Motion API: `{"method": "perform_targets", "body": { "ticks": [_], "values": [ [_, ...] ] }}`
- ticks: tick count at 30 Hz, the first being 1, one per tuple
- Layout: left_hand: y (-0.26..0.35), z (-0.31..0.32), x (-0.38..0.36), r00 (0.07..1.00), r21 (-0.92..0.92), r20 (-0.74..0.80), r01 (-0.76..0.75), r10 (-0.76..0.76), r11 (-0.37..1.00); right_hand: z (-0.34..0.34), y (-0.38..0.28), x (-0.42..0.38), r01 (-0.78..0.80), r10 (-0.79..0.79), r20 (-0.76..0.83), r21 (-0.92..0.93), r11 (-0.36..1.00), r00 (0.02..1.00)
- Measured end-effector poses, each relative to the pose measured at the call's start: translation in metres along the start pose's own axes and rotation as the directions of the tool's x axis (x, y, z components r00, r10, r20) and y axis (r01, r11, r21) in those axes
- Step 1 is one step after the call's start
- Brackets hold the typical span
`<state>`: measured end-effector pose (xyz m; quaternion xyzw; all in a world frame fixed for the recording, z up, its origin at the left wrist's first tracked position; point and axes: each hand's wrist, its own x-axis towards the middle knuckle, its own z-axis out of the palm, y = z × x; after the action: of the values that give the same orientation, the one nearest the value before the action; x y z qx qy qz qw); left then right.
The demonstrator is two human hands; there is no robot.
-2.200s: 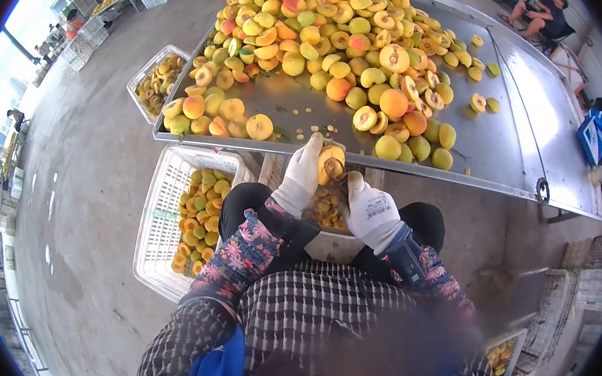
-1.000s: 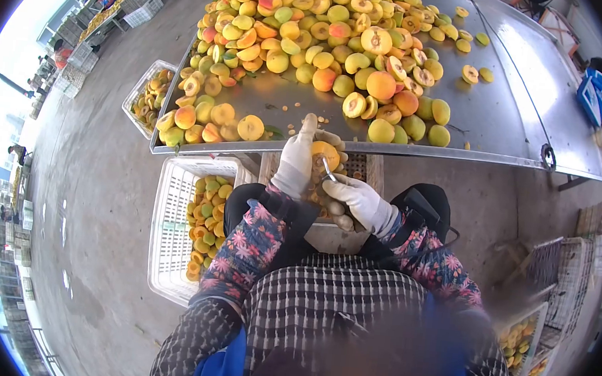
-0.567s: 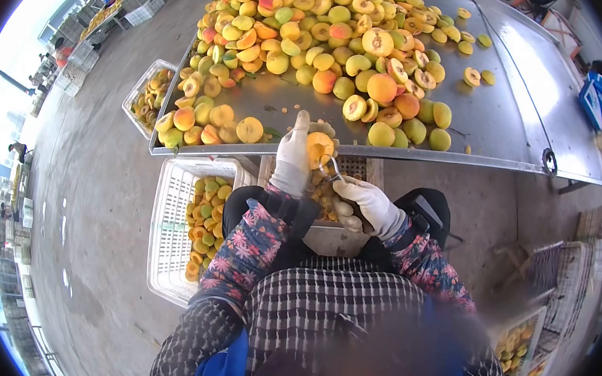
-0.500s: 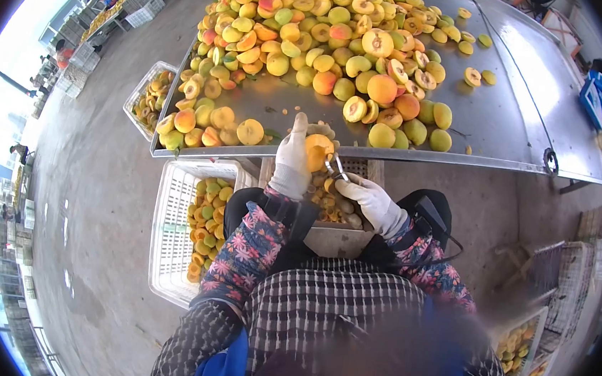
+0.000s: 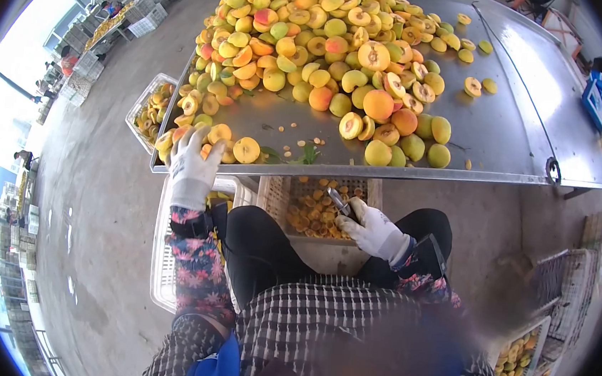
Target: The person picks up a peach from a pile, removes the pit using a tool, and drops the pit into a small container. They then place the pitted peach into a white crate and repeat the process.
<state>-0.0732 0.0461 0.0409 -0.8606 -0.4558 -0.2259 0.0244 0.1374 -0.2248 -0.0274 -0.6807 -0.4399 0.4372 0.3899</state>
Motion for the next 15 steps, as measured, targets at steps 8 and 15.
{"method": "perform_targets", "body": {
  "ticks": [8,15],
  "values": [
    [0.166,0.088,0.062,0.879,-0.630,0.110,-0.300,0.464,0.716,0.007,0.017,0.011,0.179,-0.055,-0.226,0.577,0.797,0.973],
    [0.240,0.142,0.062,0.755,-0.544,0.051,-0.528,0.654,0.652,0.008,0.016,0.006,0.321,-0.041,-0.397,0.672,0.668,0.917]
  ]
}}
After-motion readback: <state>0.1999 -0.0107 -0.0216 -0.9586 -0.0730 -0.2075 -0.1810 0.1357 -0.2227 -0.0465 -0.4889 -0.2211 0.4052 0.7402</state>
